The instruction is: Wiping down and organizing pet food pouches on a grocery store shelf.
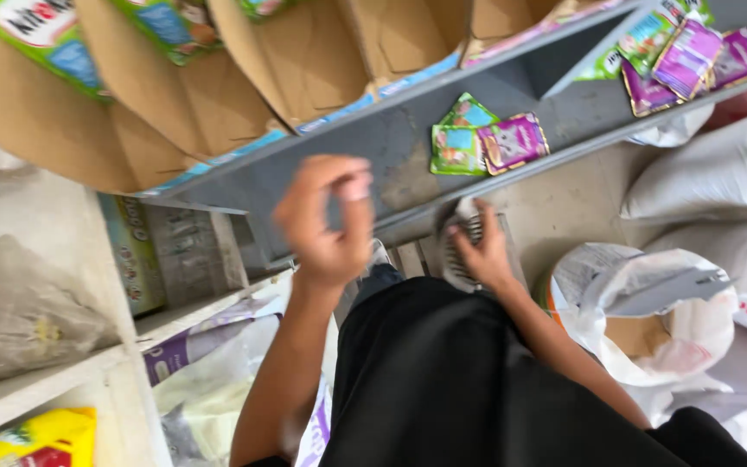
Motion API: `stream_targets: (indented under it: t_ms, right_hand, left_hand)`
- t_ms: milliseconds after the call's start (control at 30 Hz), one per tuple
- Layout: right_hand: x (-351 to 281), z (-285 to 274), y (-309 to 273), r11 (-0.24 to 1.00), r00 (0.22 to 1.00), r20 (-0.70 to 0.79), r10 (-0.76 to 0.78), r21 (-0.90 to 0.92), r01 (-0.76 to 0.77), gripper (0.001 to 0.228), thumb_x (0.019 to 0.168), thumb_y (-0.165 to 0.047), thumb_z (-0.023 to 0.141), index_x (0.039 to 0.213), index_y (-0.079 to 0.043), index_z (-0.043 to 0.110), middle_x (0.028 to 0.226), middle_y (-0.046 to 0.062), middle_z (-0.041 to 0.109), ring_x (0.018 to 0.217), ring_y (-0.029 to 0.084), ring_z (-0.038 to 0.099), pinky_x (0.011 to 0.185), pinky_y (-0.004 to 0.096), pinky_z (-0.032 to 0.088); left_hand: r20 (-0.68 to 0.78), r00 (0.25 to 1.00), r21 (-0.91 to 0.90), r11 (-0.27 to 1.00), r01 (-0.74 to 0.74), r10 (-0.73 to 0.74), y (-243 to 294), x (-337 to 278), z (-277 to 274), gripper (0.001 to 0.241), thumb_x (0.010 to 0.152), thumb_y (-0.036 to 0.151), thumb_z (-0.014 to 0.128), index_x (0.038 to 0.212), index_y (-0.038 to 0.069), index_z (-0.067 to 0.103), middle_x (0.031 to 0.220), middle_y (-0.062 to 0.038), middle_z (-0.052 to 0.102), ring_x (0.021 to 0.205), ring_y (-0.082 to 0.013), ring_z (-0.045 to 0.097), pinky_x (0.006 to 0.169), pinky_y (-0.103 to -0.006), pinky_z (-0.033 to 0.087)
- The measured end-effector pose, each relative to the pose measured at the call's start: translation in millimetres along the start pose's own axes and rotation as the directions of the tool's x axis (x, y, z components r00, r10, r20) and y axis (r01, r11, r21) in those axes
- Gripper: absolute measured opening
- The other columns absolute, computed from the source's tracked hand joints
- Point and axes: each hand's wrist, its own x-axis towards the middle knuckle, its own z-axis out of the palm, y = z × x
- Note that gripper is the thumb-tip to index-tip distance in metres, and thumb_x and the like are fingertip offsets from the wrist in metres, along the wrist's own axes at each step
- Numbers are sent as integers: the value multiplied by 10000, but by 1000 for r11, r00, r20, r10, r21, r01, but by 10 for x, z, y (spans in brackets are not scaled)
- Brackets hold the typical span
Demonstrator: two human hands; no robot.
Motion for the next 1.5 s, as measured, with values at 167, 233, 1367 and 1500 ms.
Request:
stream_targets:
  t_ms: [167,233,1367,1500]
  right_hand:
    - [-365,-888,1134,753,858,-29,513,496,-433,320,1044,-243,572,1297,-48,547,1049,90,645,860,172,629,754,299,561]
    - [-607,-1241,1547,659,792,-51,609,589,-469,307,1041,-287,581,1235,-53,630,1072,33,661,936,100,598,844,233,491]
    - [-323,-2416,1067,-72,829,391,399,915,-397,641,1023,-515,543,1419,-13,594,1375,213,630,1215,362,642,1048,523,509]
    - [-269,-2071,1026,-4,800,365,476,911,-413,666,1005,-509,537,1448,-12,554,1454,238,575,1314,379,595,1148,523,440]
  left_hand:
    - [460,866,152,978,141,-196,-708,-430,1215,213,889,13,631,1098,32,667,961,-80,690,777,-242,633,707,-358,526]
    - [561,795,245,964,105,-230,-1159,-724,1731,209,884,68,646,1089,44,674,1046,-99,697,869,-310,683,768,-413,552]
    - [530,762,-264,781,565,-372,-1233,-1169,2529,157,1050,106,482,1198,101,429,1046,-123,686,919,-234,716,738,-378,593]
    - [653,580,-721,-163,674,-487,-1024,-1703,2482,404,994,106,582,1386,135,488,1301,-239,661,1141,-429,687,898,-604,607]
